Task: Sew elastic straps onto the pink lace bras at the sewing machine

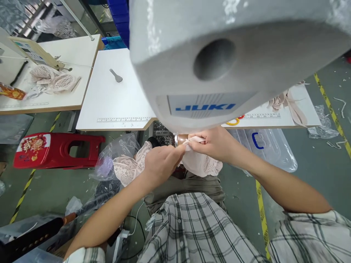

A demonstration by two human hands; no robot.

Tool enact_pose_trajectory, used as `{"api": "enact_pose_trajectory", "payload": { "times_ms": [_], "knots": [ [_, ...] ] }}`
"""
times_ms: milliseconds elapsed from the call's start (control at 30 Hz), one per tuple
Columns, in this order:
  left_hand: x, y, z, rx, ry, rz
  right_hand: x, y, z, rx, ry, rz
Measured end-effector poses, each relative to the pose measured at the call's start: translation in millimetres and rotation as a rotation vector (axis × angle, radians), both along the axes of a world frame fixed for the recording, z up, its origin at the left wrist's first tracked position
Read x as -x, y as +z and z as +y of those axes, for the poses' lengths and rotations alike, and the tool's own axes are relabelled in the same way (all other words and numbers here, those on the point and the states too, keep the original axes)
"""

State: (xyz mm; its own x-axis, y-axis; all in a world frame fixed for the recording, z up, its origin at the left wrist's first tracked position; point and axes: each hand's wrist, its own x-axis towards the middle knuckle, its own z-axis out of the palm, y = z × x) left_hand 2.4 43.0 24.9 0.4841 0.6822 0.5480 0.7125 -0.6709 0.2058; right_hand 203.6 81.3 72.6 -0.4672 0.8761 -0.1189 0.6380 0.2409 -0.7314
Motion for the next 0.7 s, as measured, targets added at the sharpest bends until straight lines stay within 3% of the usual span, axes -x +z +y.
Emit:
{"api": "enact_pose_trajectory", "payload": {
  "times_ms": [100, 333, 567, 700],
  "knots": [
    [11.0, -6.1, 8.4, -0.222, -0.128, 0.1, 4.5, 6.4, 5.5, -0.028, 0.026, -0.058],
    [15.4, -3.1, 12.7, -0.194, -0.129, 0.233, 2.7, 2.2, 0.6, -0.094, 0.008, -0.144],
    [5.6, 13.2, 4.0, 0.001, -0.031, 0.314, -5.9, -42.4, -28.9, -0.72, -0.13, -0.121],
    [18.6, 11.2, 20.5, -0.042, -0.225, 0.361, -4.5, -55.4, -34.1, -0.863, -0.211, -0.054]
  ]
}}
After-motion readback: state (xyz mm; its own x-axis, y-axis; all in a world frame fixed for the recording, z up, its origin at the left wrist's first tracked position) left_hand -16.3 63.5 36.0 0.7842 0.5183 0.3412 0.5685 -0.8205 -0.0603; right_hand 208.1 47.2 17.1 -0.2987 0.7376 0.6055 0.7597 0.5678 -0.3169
